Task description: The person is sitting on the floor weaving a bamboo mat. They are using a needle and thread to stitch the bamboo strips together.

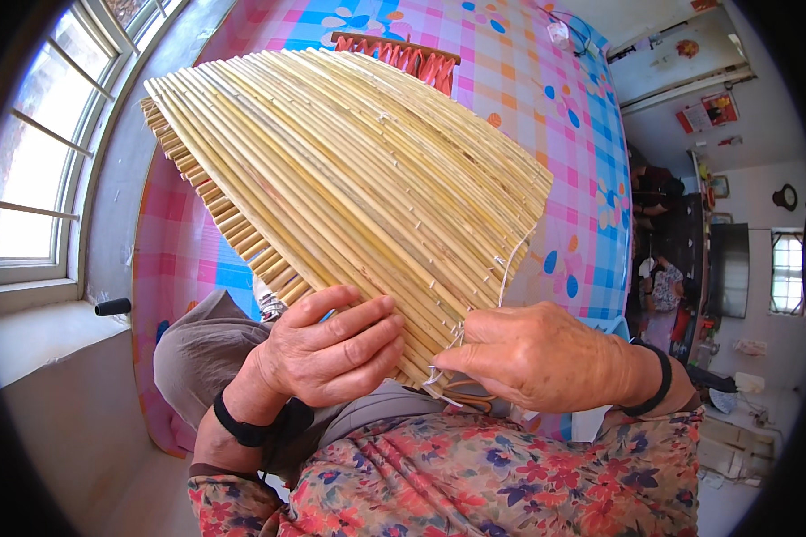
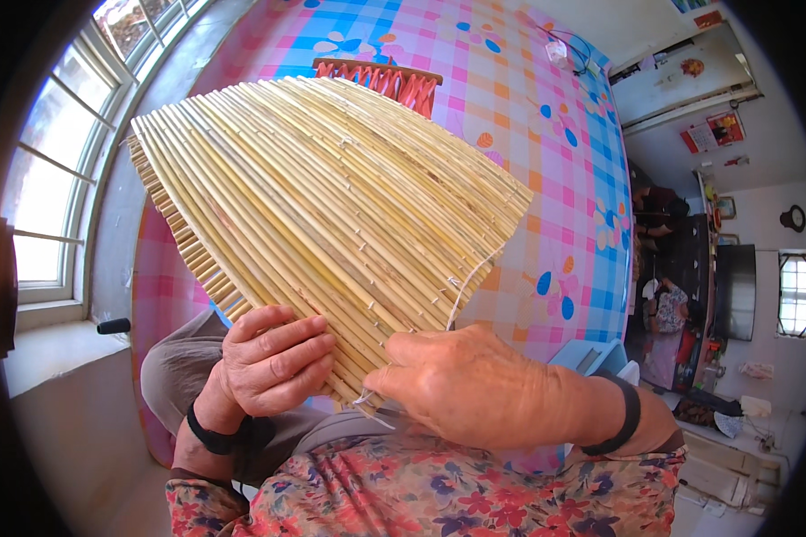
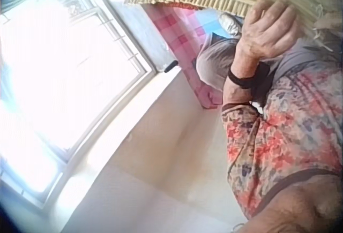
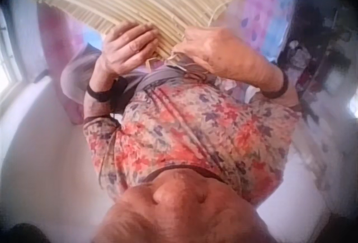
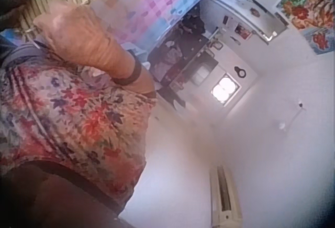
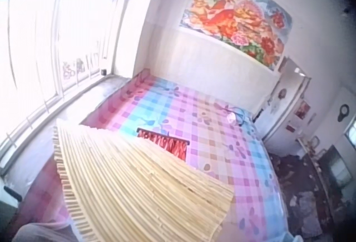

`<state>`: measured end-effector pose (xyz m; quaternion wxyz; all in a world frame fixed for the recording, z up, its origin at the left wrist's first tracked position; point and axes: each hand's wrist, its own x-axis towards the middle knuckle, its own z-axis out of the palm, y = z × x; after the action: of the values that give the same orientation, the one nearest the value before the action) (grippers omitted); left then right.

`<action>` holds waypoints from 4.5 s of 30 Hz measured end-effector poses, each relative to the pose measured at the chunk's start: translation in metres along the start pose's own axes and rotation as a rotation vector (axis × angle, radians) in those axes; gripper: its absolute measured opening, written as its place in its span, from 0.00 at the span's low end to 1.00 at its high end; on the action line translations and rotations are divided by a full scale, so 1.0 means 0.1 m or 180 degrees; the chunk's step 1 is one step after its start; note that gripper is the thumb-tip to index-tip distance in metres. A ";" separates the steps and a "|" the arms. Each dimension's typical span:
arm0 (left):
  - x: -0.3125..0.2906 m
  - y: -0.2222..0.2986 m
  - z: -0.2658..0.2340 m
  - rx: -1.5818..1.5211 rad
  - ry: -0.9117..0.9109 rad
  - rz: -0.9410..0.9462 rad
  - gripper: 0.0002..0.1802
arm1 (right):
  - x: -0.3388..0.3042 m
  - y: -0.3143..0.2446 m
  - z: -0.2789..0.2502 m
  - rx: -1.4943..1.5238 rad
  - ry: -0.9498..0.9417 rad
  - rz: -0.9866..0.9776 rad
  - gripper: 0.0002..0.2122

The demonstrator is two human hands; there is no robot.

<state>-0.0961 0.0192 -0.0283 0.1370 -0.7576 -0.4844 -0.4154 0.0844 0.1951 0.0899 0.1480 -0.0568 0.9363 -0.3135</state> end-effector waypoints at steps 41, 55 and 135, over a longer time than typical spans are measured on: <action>1.01 -0.65 -0.35 -0.0124 0.0385 0.0321 0.13 | 0.25 -0.37 -1.21 -0.1620 0.0490 0.0036 0.07; 1.74 -1.03 -0.39 -0.0243 0.0384 0.0303 0.15 | 0.08 -0.15 -1.70 -0.0663 0.1182 0.0513 0.06; 0.97 -0.35 -0.07 -0.0168 0.0097 0.0511 0.15 | -0.32 -0.18 -0.76 -0.1393 0.0369 0.0112 0.12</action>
<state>-0.1117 0.0924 0.0431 0.1572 -0.7909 -0.4089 -0.4272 0.0913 0.2306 0.1667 0.0835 -0.0532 0.9897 -0.1031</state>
